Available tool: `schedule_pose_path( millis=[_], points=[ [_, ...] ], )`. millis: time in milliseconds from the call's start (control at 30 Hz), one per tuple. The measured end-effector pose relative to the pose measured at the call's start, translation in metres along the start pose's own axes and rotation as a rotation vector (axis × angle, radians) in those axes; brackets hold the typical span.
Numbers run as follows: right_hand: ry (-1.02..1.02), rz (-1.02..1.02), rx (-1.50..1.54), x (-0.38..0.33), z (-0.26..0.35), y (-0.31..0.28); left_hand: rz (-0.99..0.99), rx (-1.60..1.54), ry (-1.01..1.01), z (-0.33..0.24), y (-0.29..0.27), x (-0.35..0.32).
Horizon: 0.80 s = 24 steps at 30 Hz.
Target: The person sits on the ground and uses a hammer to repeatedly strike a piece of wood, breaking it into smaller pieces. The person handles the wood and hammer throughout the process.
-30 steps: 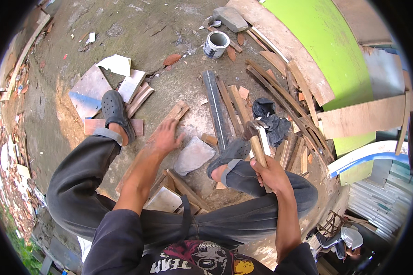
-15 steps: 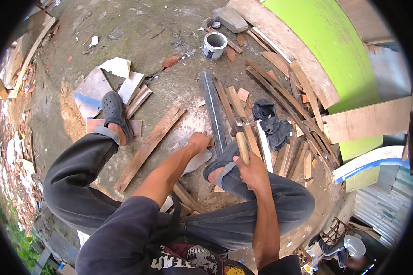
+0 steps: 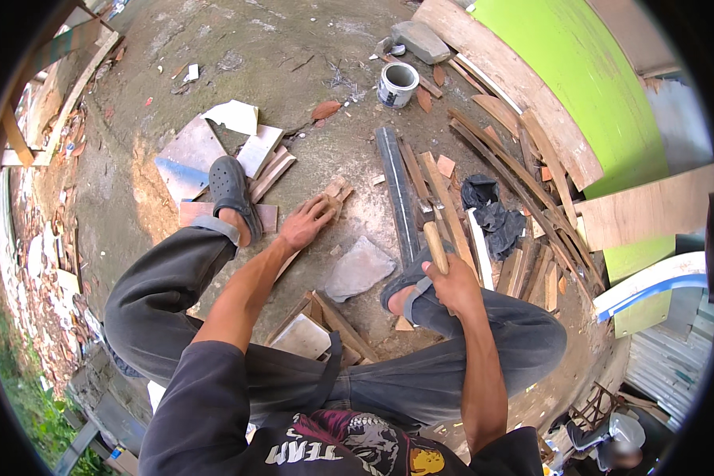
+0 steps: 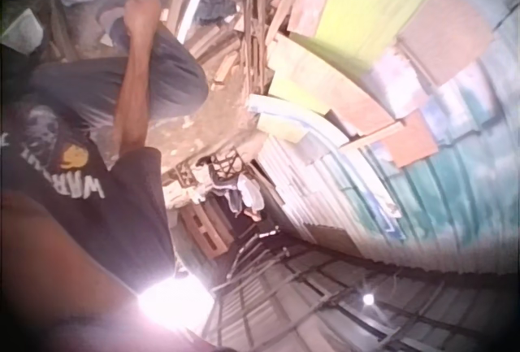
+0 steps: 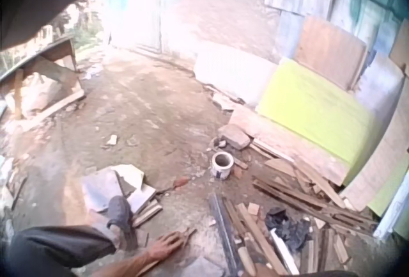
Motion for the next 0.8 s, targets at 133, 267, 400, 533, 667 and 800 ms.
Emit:
schedule_pose_path(
  millis=[133,267,400,533,667,800],
  points=[
    [-0.004,0.017,-0.020,-0.003,0.007,0.005,0.084,-0.142,-0.163,0.008,0.004,-0.016],
    [0.018,0.004,-0.033,0.000,-0.001,0.009,0.097,-0.422,-0.621,0.005,0.001,-0.025],
    [0.047,-0.003,-0.071,0.003,-0.007,0.011,0.190,-0.527,-0.846,0.004,0.013,-0.027],
    [0.042,0.027,-0.066,0.006,-0.011,0.016,0.237,-0.511,-0.777,0.002,0.025,-0.018],
    [0.037,0.082,-0.127,0.006,-0.005,0.021,0.163,-0.497,-0.749,0.000,0.024,-0.012],
    [0.130,0.306,0.140,0.005,0.002,0.027,0.153,-0.476,-0.685,-0.004,0.007,0.001]
  ],
)
Point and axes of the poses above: each hand's wrist, its own x-axis towards the middle knuckle, its own y-axis out of the palm, z = x × y, the point moved 4 cm from there along x, towards the middle knuckle, and after that the axes turned 3 degrees about z, right-handed, at the moved point
